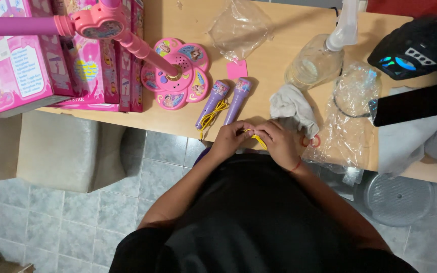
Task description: Assembling a toy microphone stand by connecting the base, pole, and microphone components.
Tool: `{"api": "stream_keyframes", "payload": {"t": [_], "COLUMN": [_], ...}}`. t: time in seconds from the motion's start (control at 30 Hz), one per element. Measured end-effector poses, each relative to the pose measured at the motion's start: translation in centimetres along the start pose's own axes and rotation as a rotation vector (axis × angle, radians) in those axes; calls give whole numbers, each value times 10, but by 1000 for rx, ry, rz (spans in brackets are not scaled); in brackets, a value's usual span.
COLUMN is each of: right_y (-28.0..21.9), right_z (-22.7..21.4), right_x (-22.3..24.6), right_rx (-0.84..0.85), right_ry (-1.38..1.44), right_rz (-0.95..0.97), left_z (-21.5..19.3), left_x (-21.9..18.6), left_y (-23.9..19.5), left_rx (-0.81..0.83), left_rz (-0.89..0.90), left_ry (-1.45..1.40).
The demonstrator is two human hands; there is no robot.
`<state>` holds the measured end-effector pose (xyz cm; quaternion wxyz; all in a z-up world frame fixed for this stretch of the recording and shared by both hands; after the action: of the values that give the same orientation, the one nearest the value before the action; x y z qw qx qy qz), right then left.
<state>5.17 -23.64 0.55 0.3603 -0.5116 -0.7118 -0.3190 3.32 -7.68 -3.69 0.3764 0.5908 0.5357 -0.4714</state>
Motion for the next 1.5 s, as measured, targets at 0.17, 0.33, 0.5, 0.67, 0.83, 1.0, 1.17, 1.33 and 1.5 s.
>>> {"api": "stream_keyframes", "payload": {"t": [0.17, 0.33, 0.5, 0.67, 0.83, 1.0, 1.17, 1.33, 1.5], "right_y": [4, -6, -4, 9, 17, 20, 27, 16, 10], "right_z": [-1, 8, 5, -1, 1, 4, -20, -17, 1], "right_x": [3, -23, -23, -9, -12, -22, 1, 24, 15], "right_rx": [205, 280, 234, 231, 264, 287, 249, 365, 259], "right_ry": [118, 94, 17, 12, 84, 119, 256, -298, -459], "right_rz": [205, 324, 223, 195, 236, 321, 104, -271, -444], "left_z": [3, 9, 13, 20, 21, 22, 26, 25, 24], "left_x": [30, 29, 34, 32, 31, 47, 55, 64, 63], "left_y": [-7, -15, -10, -6, -4, 1, 9, 12, 12], "left_rx": [49, 85, 66, 85, 71, 104, 129, 131, 120], "left_rz": [-94, -119, -207, -173, -184, -206, -182, -160, -183], "left_ry": [-66, -203, -342, -430, -455, -371, -289, -309, -333]}}
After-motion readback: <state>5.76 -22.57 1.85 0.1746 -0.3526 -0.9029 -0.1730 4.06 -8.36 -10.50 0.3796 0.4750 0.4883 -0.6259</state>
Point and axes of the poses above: each hand's wrist, its own y-axis towards the middle knuckle, its own z-axis out of the palm, x = y × z, the point moved 5 cm from there along y, towards the middle knuckle, and after that the axes turned 10 degrees about z, right-handed, at the moved point
